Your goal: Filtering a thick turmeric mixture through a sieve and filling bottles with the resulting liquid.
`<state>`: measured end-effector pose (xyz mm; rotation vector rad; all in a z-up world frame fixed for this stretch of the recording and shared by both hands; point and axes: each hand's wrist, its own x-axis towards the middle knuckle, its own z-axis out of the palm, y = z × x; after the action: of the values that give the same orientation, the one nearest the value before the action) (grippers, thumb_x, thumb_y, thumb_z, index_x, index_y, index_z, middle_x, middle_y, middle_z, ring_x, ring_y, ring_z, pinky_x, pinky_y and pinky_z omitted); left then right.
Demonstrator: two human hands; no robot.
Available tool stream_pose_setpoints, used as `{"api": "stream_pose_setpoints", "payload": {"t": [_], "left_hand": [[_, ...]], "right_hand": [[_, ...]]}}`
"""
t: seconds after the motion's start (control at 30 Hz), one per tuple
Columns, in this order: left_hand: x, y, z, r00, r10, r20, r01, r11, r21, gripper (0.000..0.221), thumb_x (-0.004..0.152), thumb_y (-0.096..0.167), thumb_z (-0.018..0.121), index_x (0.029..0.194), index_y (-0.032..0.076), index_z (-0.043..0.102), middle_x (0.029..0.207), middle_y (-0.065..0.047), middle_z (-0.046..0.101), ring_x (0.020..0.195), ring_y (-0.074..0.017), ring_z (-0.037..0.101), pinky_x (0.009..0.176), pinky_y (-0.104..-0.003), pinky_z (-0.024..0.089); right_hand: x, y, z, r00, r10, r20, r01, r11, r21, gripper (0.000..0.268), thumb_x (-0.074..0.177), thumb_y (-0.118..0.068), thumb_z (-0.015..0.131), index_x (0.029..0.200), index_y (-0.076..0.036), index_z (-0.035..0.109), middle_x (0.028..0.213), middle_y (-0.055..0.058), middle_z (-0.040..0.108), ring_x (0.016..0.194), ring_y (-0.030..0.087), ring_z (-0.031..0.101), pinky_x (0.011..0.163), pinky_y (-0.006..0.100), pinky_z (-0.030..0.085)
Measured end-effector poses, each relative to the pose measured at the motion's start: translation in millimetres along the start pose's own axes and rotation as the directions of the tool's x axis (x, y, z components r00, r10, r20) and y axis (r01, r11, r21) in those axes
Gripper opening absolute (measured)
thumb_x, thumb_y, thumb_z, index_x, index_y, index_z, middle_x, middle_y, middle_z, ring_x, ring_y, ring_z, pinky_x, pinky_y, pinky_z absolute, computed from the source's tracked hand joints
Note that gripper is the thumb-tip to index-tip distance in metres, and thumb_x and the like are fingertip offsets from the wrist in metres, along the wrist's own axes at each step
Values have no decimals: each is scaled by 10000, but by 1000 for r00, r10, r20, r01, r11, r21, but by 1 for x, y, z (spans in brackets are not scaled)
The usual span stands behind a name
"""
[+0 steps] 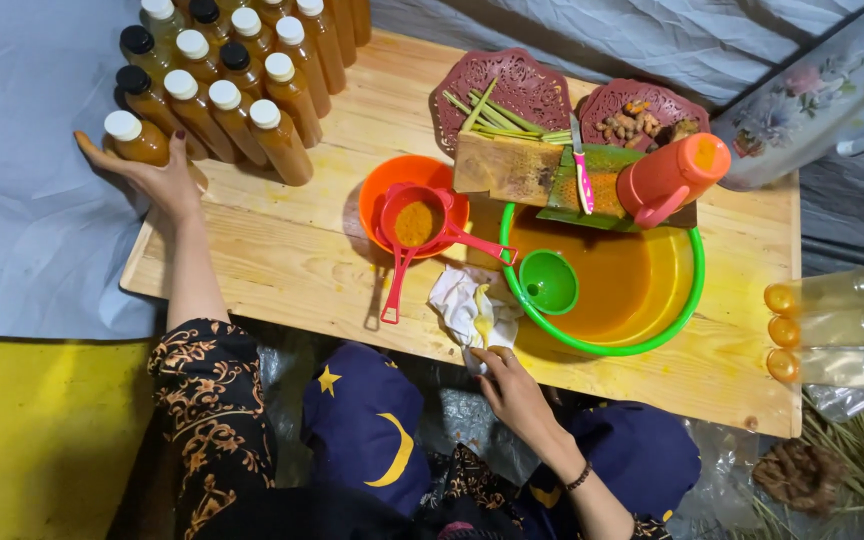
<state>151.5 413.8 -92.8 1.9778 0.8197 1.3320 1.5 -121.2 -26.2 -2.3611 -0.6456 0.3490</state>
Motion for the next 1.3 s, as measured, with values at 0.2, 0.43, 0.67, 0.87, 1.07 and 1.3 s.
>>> {"api": "stream_pose_setpoints", "payload": {"t": [0.2,0.43,0.67,0.87,1.07,1.3], "left_hand": [[-18,18,-22,991,-48,128,55,997,-53,1009,818,-70,812,1400,167,21,1459,-237,228,1347,-400,352,1146,-482,250],[-53,51,-48,968,-150,201,76,939,337,1084,856,244,809,1378,82,-127,1390,-298,373,1182,-328,568,976,-404,479],[-164,184,-109,970,189,153,-175,980,-100,640,799,11,708,1334,28,356,1350,-222,296,1291,-404,289,1066,-487,237],[-237,256,-170,887,430,166,-353,865,-357,168,851,-28,608,1019,-22,603,1065,-172,600,1077,-381,531,991,-441,369],[-285,266,-193,675,430,600,-437,888,-145,166,827,70,608,990,90,634,900,-54,666,920,-247,625,896,-383,439],[-288,296,-200,581,463,669,-498,853,-158,118,813,30,588,909,-16,640,869,-84,684,773,-224,626,921,-342,438]], "right_hand": [[-3,-6,-6,1000,5,20,-5,1000,0,407,807,-77,538,1209,-96,478,1144,67,508,825,237,600,714,329,496],[-11,-8,-11,1000,17,-25,-17,1000,-3,391,813,-85,528,1200,-119,483,1145,62,510,734,234,600,665,334,494],[-21,-6,-21,990,130,56,-132,991,23,387,844,-142,509,1225,-208,482,1115,90,512,944,394,593,793,491,516],[-61,1,-64,967,135,-216,-78,964,253,307,825,-82,557,1128,-111,597,956,149,635,889,357,632,791,454,506],[-126,73,-138,583,315,-749,39,910,413,210,895,19,509,1062,-14,631,856,100,593,709,167,592,705,301,514],[-161,198,-223,200,129,-971,-348,936,53,450,796,94,592,1195,22,397,1090,175,422,829,233,447,729,340,414]]}}
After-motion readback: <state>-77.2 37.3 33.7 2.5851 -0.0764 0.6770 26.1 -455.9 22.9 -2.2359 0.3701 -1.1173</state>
